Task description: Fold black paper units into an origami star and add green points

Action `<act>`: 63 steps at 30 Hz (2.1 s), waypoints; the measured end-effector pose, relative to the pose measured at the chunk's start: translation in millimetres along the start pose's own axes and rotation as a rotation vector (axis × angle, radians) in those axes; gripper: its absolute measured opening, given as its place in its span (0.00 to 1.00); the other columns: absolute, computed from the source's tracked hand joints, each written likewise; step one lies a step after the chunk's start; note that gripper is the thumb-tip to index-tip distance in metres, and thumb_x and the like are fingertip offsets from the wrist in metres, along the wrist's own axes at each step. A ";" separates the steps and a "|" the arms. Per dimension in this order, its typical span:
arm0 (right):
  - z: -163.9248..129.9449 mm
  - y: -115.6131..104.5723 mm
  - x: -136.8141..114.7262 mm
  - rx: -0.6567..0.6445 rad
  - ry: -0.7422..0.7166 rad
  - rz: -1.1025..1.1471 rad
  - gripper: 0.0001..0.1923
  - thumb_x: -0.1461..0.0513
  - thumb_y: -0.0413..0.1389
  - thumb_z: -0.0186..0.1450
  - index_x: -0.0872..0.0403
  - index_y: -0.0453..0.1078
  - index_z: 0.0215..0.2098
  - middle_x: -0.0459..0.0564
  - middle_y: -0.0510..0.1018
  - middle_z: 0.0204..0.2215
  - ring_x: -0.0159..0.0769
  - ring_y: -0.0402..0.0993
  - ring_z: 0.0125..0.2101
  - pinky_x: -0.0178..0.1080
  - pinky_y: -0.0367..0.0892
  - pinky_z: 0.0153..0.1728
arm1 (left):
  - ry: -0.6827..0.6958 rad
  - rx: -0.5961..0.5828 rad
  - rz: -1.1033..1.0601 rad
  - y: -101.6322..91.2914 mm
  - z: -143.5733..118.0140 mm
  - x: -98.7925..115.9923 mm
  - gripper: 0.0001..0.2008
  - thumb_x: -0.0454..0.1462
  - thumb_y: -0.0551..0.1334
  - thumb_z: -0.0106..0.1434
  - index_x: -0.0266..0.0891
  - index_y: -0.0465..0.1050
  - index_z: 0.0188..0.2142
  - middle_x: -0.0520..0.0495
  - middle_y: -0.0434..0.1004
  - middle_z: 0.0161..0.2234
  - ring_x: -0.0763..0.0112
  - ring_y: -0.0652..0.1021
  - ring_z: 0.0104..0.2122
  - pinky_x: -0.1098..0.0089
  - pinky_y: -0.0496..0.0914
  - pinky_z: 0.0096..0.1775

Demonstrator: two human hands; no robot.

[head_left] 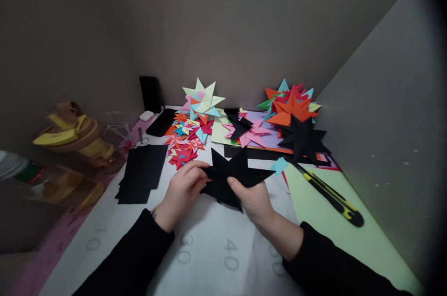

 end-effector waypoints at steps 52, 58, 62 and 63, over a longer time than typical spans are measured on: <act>1.7 0.5 -6.5 -0.009 -0.030 0.008 0.25 0.57 0.63 0.55 0.55 0.72 0.50 0.56 0.76 0.51 0.50 0.72 0.52 0.52 0.63 0.55 | -0.096 0.094 0.022 -10.0 5.7 -5.7 0.04 0.31 0.61 0.61 0.40 0.73 0.33 0.46 0.72 0.37 0.68 0.75 0.38 0.69 0.72 0.38; 2.0 0.2 -9.4 -0.013 -0.075 -0.021 0.25 0.58 0.62 0.55 0.55 0.71 0.51 0.56 0.76 0.51 0.50 0.70 0.53 0.54 0.59 0.58 | -0.065 -0.016 -0.001 -2.5 6.6 -11.0 0.04 0.31 0.63 0.61 0.40 0.73 0.36 0.45 0.73 0.39 0.68 0.76 0.38 0.67 0.73 0.39; 2.8 0.3 -9.6 -0.015 -0.062 -0.038 0.24 0.57 0.62 0.55 0.55 0.72 0.50 0.56 0.78 0.49 0.51 0.71 0.52 0.54 0.60 0.57 | -0.017 -0.101 0.043 2.5 5.9 -12.8 0.06 0.31 0.60 0.63 0.42 0.72 0.39 0.44 0.72 0.42 0.67 0.75 0.41 0.65 0.72 0.41; 2.9 0.5 -9.7 -0.019 -0.063 -0.035 0.25 0.57 0.62 0.55 0.55 0.72 0.50 0.56 0.78 0.48 0.51 0.71 0.52 0.54 0.61 0.56 | -0.015 -0.121 0.050 3.0 5.7 -13.3 0.06 0.31 0.59 0.63 0.41 0.71 0.39 0.44 0.72 0.43 0.66 0.75 0.42 0.64 0.72 0.42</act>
Point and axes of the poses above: each hand's wrist, its own z-axis towards the middle knuckle, its own y-axis out of the palm, x = y × z, the point moved 8 cm from there along z, towards the middle knuckle
